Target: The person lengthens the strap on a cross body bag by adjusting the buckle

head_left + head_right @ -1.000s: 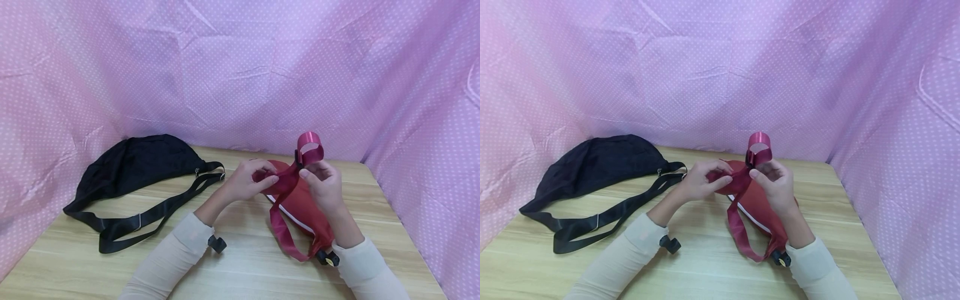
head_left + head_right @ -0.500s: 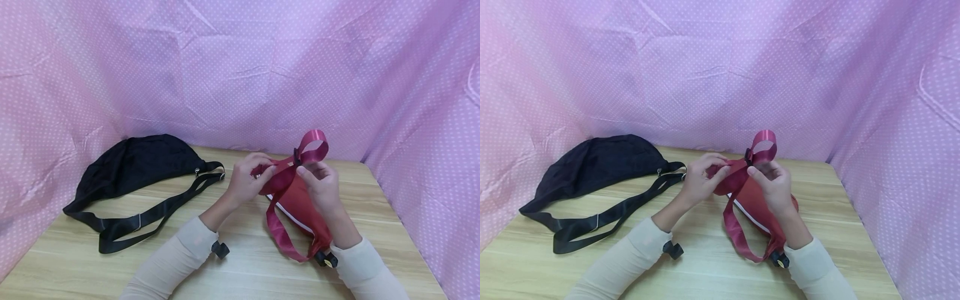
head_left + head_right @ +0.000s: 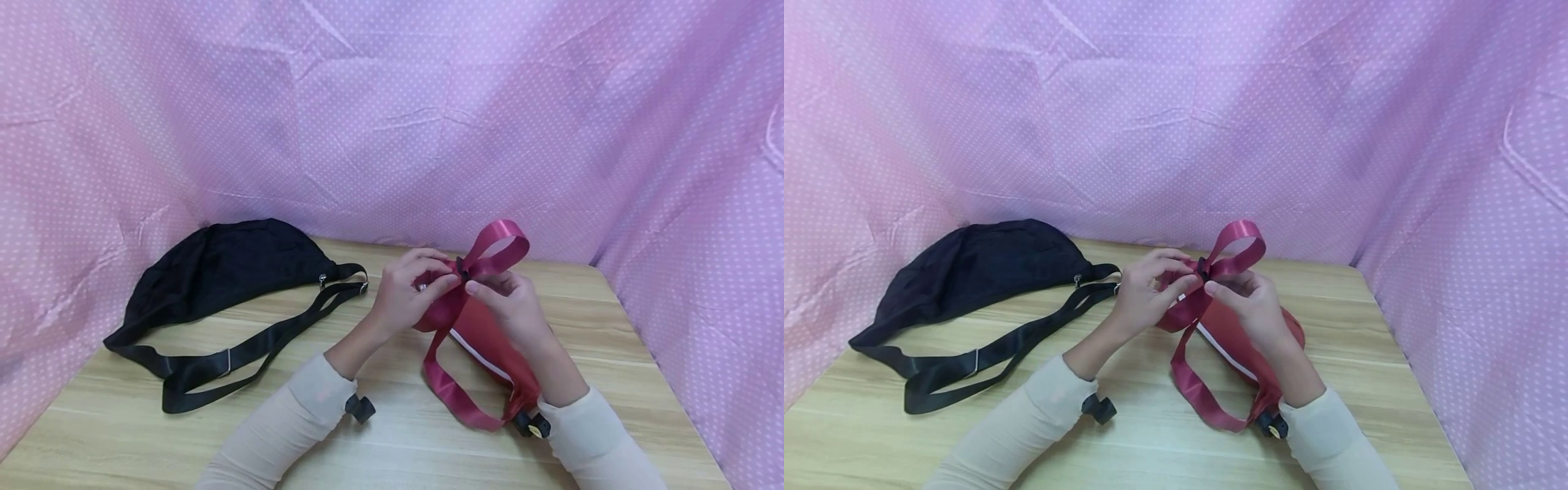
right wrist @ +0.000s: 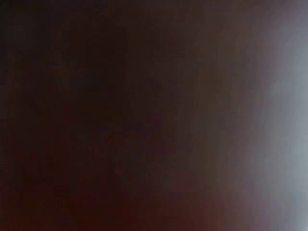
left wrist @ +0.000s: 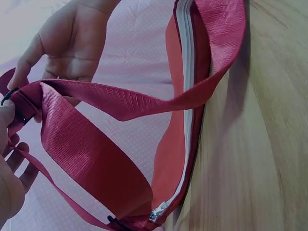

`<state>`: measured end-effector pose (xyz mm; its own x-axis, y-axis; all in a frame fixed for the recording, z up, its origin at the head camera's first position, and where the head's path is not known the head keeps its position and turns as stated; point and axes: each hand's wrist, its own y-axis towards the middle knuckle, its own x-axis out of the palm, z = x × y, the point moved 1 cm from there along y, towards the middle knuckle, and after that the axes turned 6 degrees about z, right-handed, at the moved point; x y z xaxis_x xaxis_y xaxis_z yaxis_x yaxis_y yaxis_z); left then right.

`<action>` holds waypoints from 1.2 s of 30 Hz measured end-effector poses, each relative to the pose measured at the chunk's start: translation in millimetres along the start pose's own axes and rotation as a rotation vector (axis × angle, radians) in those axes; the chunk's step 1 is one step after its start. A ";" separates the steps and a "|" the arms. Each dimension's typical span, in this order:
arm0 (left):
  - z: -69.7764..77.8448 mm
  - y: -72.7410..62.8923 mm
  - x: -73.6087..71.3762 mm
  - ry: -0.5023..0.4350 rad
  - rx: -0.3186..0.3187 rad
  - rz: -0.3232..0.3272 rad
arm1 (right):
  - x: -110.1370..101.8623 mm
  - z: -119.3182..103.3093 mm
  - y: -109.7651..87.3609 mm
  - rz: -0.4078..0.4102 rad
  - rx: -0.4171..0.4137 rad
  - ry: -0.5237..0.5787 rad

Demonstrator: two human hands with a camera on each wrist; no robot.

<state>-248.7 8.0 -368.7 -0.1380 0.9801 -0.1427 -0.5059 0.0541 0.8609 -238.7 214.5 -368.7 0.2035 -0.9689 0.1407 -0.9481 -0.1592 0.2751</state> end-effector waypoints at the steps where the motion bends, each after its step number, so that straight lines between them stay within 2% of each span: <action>1: 0.3 0.1 0.1 -0.001 -0.002 -0.002 | 0.0 0.4 0.6 -0.014 0.018 0.020; 5: 2.0 0.1 0.7 -0.010 -0.016 -0.003 | 0.7 1.1 1.9 -0.052 0.089 0.111; 9: 4.1 0.3 1.9 -0.024 -0.038 -0.019 | 1.6 0.5 1.3 -0.036 0.092 0.152; 17: 2.3 -2.1 4.0 0.039 -0.044 -0.161 | 3.2 -1.7 0.9 0.071 0.036 0.174; 21: 1.2 -2.1 1.9 0.053 -0.082 -0.198 | 2.0 -2.4 1.9 0.095 0.028 0.217; 25: -2.1 -1.8 1.1 0.060 -0.093 -0.207 | 0.6 -1.7 3.0 0.090 0.018 0.251; 32: -11.0 -0.6 -1.7 0.102 -0.001 -0.214 | -0.8 -1.4 3.5 0.093 -0.004 0.290; 36: -14.8 0.0 -7.0 0.080 -0.024 -0.196 | -0.6 -3.4 2.9 0.094 -0.003 0.292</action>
<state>-260.3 -1.6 -374.9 -0.1017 0.9328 -0.3457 -0.5494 0.2371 0.8012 -240.7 215.3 -364.7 0.1770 -0.8839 0.4328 -0.9655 -0.0707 0.2505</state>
